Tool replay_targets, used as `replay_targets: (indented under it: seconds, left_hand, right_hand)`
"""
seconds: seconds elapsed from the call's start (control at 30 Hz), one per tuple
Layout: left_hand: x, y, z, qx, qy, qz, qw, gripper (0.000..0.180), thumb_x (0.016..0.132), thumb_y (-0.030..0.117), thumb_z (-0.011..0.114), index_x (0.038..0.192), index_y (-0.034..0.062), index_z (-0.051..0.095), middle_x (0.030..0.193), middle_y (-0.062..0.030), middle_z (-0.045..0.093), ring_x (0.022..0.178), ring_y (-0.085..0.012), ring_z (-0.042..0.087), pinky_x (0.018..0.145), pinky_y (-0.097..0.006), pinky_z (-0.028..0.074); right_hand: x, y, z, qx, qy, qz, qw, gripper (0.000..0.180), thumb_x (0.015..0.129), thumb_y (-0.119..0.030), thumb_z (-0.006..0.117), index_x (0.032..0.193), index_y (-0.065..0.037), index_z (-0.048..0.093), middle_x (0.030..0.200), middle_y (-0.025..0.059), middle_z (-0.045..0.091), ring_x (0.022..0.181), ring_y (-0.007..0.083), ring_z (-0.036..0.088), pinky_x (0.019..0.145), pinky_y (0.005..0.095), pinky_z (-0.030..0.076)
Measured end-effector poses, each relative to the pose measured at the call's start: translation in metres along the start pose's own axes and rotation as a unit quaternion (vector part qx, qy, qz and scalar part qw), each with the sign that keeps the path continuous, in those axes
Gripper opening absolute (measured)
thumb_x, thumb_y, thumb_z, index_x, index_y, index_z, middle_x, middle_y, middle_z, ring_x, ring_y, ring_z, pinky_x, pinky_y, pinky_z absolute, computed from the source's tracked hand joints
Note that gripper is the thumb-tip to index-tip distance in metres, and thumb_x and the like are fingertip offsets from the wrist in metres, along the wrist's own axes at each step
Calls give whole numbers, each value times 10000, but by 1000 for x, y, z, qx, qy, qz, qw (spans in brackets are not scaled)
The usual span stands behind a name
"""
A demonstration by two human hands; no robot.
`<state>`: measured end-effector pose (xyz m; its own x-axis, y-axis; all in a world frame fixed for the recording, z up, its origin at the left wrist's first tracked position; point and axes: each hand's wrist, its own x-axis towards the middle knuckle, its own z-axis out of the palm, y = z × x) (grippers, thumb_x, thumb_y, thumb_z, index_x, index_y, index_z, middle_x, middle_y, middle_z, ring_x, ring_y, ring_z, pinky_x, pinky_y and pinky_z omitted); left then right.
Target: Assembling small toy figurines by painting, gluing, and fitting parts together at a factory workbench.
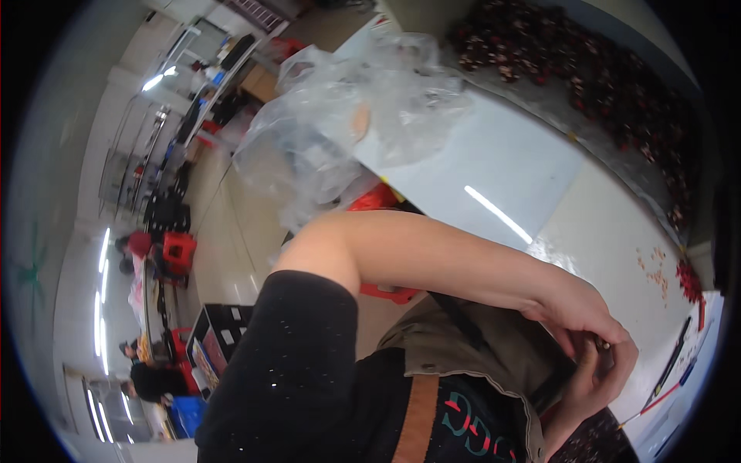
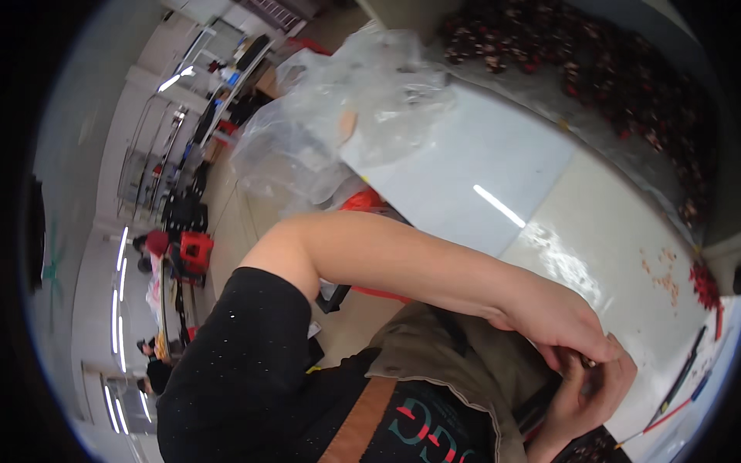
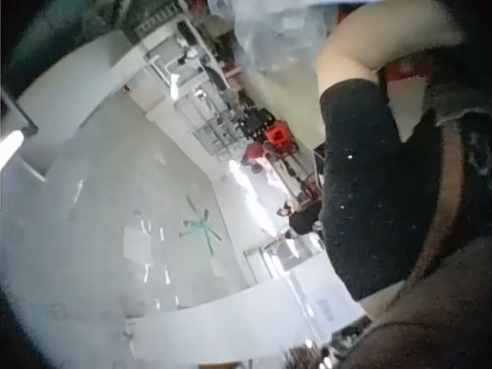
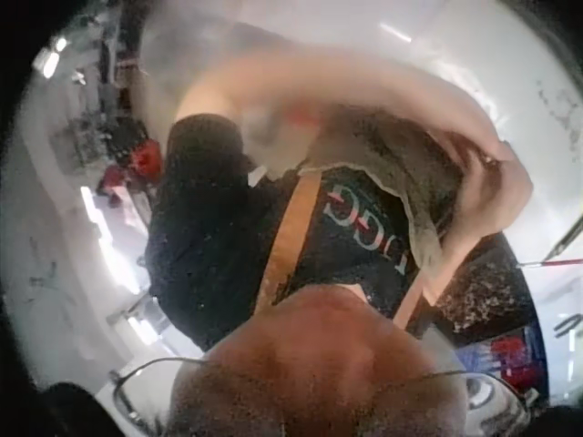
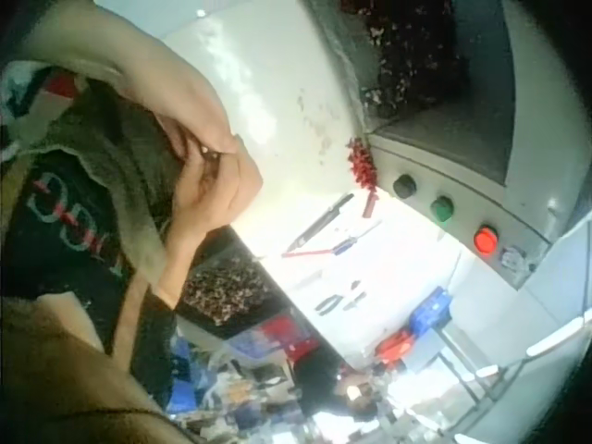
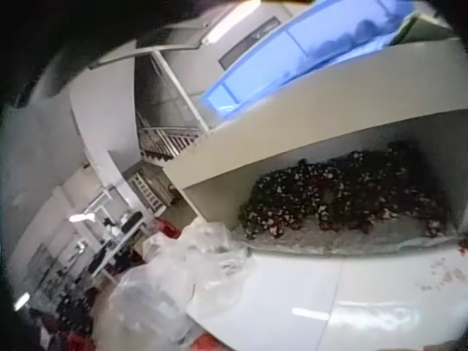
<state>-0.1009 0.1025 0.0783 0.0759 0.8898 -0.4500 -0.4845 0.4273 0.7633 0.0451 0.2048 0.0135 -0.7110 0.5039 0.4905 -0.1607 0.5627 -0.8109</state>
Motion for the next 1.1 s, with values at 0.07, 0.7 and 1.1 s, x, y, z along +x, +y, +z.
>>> replay_targets:
  seconds: [0.07, 0.7, 1.1]
  left_hand:
    - [-2, -2, 1, -5, 22, 7, 1000, 440, 883, 423, 549, 1070, 28, 607, 1039, -61, 623, 974, -157, 582, 842, -296, 478]
    - [10, -21, 3, -20, 8, 8, 1000, 456, 828, 430, 598, 1023, 20, 637, 1036, -79, 630, 968, -174, 594, 843, -308, 493]
    - [13, -21, 1, -9, 5, 6, 1000, 468, 849, 442, 570, 1045, 23, 637, 1053, -85, 629, 989, -177, 585, 841, -309, 481]
  right_hand:
    - [-4, 1, 0, 7, -16, 8, 1000, 323, 774, 10, 688, 1067, 24, 555, 1045, 139, 556, 933, 240, 559, 758, 297, 467]
    - [-19, 11, -8, -26, -21, 41, 999, 274, 895, 19, 540, 1162, 46, 486, 1107, 112, 516, 993, 201, 553, 871, 314, 477]
    - [-18, 8, -7, 11, -30, 32, 999, 268, 893, 9, 549, 1151, 51, 491, 1098, 111, 515, 1001, 203, 552, 873, 309, 479]
